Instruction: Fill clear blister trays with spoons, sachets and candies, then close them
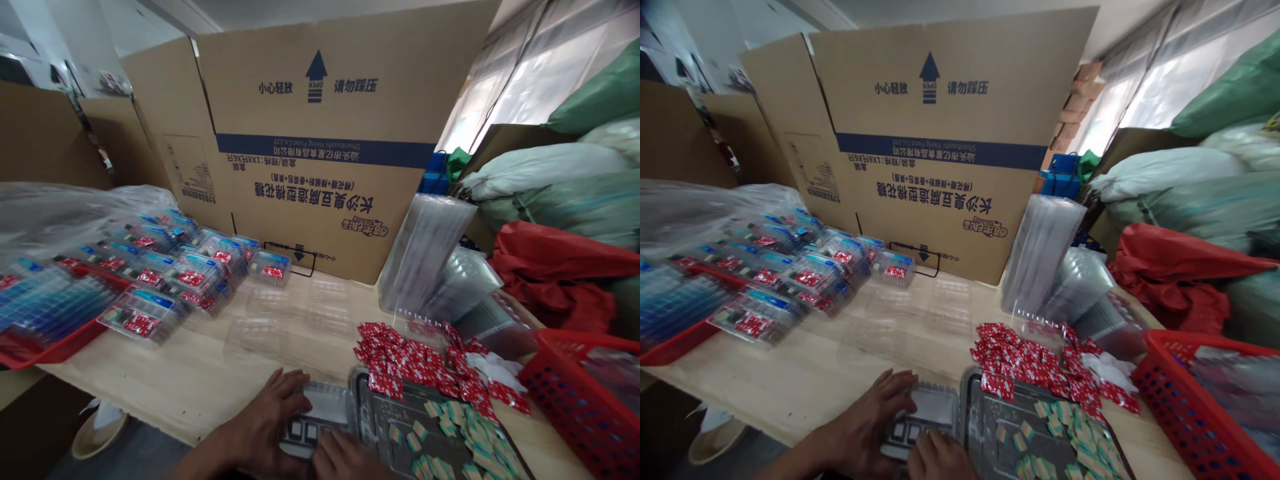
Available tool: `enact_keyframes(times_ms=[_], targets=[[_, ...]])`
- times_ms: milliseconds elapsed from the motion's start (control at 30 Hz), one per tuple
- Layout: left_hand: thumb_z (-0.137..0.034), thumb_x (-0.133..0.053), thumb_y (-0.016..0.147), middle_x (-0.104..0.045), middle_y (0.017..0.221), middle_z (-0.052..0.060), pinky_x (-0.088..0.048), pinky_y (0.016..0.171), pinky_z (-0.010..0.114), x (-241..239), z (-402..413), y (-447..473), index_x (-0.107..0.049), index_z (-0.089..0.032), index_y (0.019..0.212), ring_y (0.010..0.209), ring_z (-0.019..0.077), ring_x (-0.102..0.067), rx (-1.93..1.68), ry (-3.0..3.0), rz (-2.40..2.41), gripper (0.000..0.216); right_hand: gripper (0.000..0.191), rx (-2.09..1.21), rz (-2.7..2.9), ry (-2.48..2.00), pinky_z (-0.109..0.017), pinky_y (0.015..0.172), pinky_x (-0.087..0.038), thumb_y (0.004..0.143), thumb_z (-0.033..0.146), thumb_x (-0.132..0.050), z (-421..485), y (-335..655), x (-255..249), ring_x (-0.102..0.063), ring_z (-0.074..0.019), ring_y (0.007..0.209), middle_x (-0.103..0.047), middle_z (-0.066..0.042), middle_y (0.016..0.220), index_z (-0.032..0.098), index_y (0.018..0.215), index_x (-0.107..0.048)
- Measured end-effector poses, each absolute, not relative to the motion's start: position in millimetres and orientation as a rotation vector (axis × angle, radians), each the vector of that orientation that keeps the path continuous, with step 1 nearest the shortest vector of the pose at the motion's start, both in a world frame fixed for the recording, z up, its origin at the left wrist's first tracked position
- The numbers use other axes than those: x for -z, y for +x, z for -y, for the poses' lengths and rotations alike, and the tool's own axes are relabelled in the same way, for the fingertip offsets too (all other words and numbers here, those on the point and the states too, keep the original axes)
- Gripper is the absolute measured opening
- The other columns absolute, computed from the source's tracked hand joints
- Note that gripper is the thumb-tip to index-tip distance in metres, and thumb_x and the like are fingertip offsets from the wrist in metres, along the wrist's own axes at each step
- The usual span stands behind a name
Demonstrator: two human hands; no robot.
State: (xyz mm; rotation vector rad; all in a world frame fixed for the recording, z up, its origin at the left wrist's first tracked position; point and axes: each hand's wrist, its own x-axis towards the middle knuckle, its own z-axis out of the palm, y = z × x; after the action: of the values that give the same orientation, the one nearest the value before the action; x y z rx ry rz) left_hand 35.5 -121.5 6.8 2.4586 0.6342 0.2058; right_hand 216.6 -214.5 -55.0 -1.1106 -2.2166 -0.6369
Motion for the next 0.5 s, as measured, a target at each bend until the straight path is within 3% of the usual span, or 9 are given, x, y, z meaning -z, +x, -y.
enact_keyframes(times_ms=[100, 200, 367, 433, 500], targets=[[-0.04, -0.078, 0.057, -0.044, 0.141, 0.012, -0.016, 0.109, 0.062, -9.4, 124.5, 28.5, -0.055, -0.028, 0.122, 0.132, 0.038, -0.034, -0.226, 2.414, -0.609, 0.069, 0.025, 0.548, 2.194, -1.176, -0.026, 0.047, -0.037, 0.088, 0.013, -0.037, 212.2, 226.2, 26.5, -0.055, -0.015, 0.054, -0.057, -0.001, 0.06, 0.02, 0.067, -0.048], [-0.032, -0.074, 0.066, -0.045, 0.139, 0.011, -0.026, 0.11, 0.055, 1.5, 132.5, 24.6, -0.05, -0.029, 0.128, 0.131, 0.0333, -0.037, -0.358, 2.317, -0.672, 0.067, 0.013, 0.444, 2.261, -1.248, -0.025, 0.05, -0.039, 0.081, 0.013, -0.043, 212.7, 232.4, 9.2, -0.057, -0.0153, 0.059, -0.058, -0.001, 0.066, 0.021, 0.072, -0.048], [-0.02, -0.076, 0.063, -0.025, 0.152, 0.009, -0.035, 0.108, 0.049, 20.4, 148.7, 15.0, -0.024, -0.036, 0.143, 0.136, 0.0329, -0.029, -0.424, 2.275, -0.749, 0.097, 0.014, 0.316, 2.253, -1.224, -0.023, 0.046, -0.034, 0.074, 0.008, -0.044, 213.2, 231.8, 4.0, -0.055, -0.0124, 0.054, -0.056, 0.002, 0.063, 0.022, 0.072, -0.044], [-0.023, -0.076, 0.064, -0.021, 0.153, 0.009, -0.034, 0.108, 0.049, 16.8, 150.8, 9.1, -0.02, -0.037, 0.144, 0.137, 0.0336, -0.027, -0.466, 2.286, -0.741, 0.1, 0.015, 0.247, 2.248, -1.193, -0.023, 0.046, -0.034, 0.075, 0.007, -0.042, 213.1, 234.0, -6.2, -0.054, -0.012, 0.054, -0.056, 0.002, 0.063, 0.022, 0.072, -0.044], [-0.03, -0.075, 0.067, -0.029, 0.15, 0.011, -0.031, 0.11, 0.05, 6.4, 147.5, 6.2, -0.023, -0.033, 0.144, 0.135, 0.0331, -0.029, -0.566, 2.221, -0.799, 0.093, 0.015, 0.099, 2.24, -1.18, -0.023, 0.048, -0.036, 0.078, 0.008, -0.042, 211.8, 240.8, -25.5, -0.054, -0.0124, 0.056, -0.056, 0.002, 0.065, 0.022, 0.073, -0.044]])
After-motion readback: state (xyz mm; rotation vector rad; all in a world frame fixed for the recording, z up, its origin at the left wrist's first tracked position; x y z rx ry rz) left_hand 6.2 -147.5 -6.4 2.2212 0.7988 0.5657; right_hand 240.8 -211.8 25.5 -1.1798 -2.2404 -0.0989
